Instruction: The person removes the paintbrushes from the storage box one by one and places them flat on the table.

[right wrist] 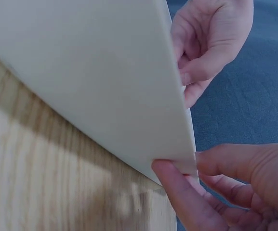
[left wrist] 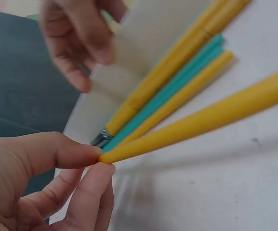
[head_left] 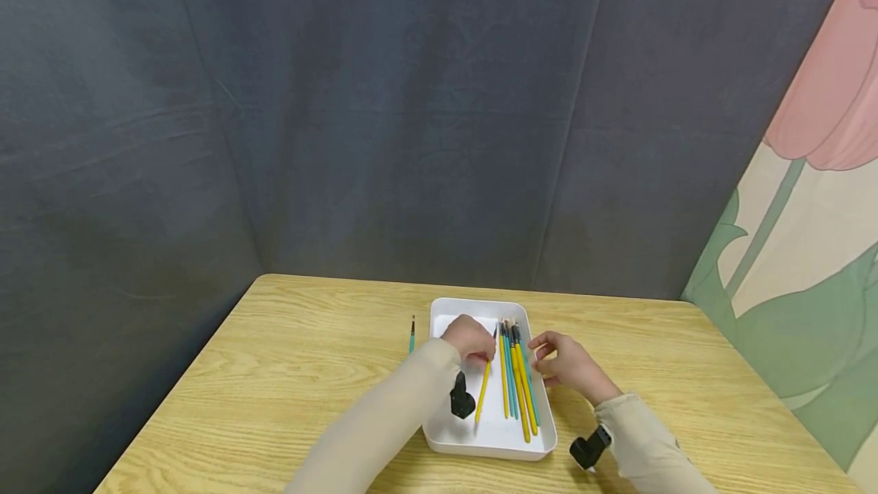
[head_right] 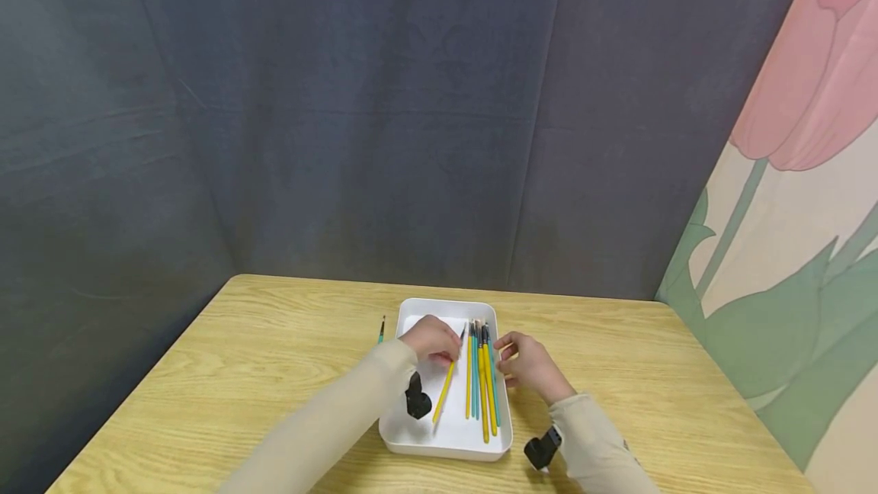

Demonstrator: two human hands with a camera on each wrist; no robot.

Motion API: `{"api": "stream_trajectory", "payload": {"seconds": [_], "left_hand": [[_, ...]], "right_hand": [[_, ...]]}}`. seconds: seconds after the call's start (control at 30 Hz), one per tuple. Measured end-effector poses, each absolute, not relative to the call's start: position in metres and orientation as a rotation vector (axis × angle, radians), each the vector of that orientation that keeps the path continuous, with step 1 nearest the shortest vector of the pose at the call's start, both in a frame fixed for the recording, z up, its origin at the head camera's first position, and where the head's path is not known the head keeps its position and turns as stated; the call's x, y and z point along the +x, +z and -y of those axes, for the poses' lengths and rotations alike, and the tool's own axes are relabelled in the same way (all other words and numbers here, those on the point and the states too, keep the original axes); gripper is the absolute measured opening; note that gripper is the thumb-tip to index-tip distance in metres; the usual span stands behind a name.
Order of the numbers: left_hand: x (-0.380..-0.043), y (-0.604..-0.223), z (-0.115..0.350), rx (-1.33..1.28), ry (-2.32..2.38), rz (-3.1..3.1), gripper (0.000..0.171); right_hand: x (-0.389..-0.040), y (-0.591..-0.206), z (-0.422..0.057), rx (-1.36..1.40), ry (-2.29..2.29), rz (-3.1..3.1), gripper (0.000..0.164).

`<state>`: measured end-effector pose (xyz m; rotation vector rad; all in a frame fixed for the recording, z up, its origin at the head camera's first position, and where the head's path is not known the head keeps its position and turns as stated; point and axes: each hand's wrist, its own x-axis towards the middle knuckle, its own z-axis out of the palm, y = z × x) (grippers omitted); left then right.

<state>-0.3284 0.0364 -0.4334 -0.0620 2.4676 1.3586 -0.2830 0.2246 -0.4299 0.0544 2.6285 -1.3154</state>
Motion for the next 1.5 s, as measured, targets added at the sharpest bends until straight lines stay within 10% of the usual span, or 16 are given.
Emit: {"api": "stream_trajectory", "payload": {"seconds": [0.83,1.5], "left_hand": [[-0.318,-0.377,0.074,0.074,2.028,-1.967,0.031],[-0.313,-0.41,0.125,-0.124,1.978,-2.125,0.03]], "right_hand": [[-0.281,-0.427,-0.224,0.055,-1.285,-2.646,0.029],[-0.282,-0.428,-0.225,0.067,-1.271,-2.653,0.029]]}}
